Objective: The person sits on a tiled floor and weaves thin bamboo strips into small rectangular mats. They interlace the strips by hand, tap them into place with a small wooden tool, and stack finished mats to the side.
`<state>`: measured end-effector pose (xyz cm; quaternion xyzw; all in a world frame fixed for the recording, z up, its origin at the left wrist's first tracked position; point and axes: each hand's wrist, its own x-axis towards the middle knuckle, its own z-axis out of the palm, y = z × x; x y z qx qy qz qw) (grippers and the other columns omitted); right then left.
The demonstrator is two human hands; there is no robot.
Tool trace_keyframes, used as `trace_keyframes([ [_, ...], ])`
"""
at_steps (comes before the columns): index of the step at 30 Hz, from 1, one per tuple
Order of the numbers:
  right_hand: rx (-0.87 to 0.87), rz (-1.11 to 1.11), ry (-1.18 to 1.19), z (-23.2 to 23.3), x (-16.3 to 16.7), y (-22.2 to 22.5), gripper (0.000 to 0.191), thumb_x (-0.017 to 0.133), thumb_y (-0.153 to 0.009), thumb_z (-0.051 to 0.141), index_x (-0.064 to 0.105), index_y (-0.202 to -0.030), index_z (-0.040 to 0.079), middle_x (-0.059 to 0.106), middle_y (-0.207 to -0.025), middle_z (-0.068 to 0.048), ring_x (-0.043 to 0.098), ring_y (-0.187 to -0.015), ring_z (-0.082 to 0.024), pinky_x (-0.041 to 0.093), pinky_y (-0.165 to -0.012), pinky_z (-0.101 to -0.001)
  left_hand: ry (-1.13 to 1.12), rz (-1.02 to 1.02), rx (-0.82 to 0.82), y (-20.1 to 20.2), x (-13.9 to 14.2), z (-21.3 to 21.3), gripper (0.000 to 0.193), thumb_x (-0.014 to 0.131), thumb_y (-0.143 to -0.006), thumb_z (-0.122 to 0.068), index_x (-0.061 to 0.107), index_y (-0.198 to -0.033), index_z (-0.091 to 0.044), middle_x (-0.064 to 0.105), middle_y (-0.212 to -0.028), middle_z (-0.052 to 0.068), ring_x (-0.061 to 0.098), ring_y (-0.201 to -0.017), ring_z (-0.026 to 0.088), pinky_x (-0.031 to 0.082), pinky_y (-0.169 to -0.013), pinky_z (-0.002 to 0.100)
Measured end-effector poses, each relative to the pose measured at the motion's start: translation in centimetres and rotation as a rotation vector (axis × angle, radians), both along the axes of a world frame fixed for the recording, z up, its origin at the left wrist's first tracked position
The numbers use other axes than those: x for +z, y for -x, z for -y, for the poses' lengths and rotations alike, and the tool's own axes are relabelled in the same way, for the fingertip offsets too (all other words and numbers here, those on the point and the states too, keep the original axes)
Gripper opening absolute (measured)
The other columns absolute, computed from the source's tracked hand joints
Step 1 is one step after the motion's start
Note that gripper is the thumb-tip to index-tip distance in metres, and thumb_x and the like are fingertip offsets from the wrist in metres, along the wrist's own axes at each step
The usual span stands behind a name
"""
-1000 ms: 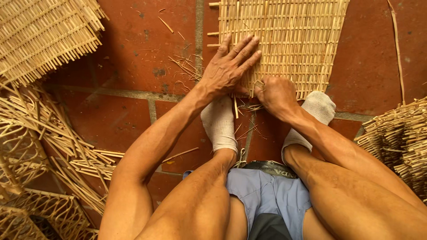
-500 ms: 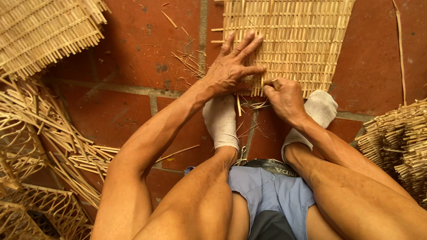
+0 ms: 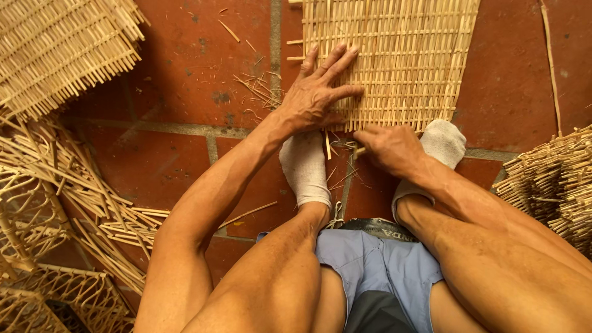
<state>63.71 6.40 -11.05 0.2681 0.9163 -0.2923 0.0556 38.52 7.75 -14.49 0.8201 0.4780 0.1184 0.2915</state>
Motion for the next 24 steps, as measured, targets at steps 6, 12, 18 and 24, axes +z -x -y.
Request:
trace_keyframes([
  [6, -0.15, -0.153, 0.273, -1.1, 2.3, -1.9, 0.039, 0.06, -0.09, 0.024, 0.073, -0.125, 0.015, 0.076, -0.095, -0.003, 0.073, -0.075, -0.021, 0.062, -0.065, -0.0384, 0.073, -0.111, 0.146, -2.9, 0.5, 1.0, 0.088, 0.086, -0.061, -0.079, 0.059, -0.124, -0.024, 0.0, -0.169, 0.017, -0.005, -0.156, 0.039, -0.01, -0.121, 0.071],
  [12, -0.714, -0.281, 0.54, -5.0, 3.7, -5.0, 0.04, 0.049, -0.108, 0.04, 0.074, -0.102, 0.01, 0.078, -0.107, -0.012, 0.073, -0.085, -0.014, 0.061, -0.063, -0.0388, -0.027, -0.094, 0.194, -3.4, -0.6, 2.0, 0.098, 0.09, -0.054, -0.078, 0.053, -0.126, -0.023, -0.007, -0.169, 0.017, -0.01, -0.156, 0.04, -0.009, -0.123, 0.069],
  [18, -0.431, -0.236, 0.4, -1.7, 4.6, -3.6, 0.047, 0.065, -0.095, 0.039, 0.069, -0.123, 0.001, 0.073, -0.119, -0.02, 0.071, -0.104, -0.027, 0.059, -0.086, -0.0425, 0.067, -0.112, 0.17, -3.2, -0.2, 2.0, 0.109, 0.092, -0.046, -0.076, 0.052, -0.133, -0.023, -0.005, -0.168, 0.016, -0.009, -0.155, 0.039, -0.009, -0.123, 0.069],
  [24, -0.294, -0.217, 0.377, 1.1, 4.8, -3.3, 0.068, 0.073, -0.082, 0.025, 0.055, -0.138, -0.009, 0.064, -0.125, -0.03, 0.065, -0.107, -0.042, 0.053, -0.086, -0.046, 0.072, -0.137, 0.154, -2.3, 0.5, 1.7, 0.115, 0.092, -0.046, -0.075, 0.05, -0.14, -0.024, -0.006, -0.169, 0.016, -0.01, -0.156, 0.038, -0.01, -0.124, 0.067],
])
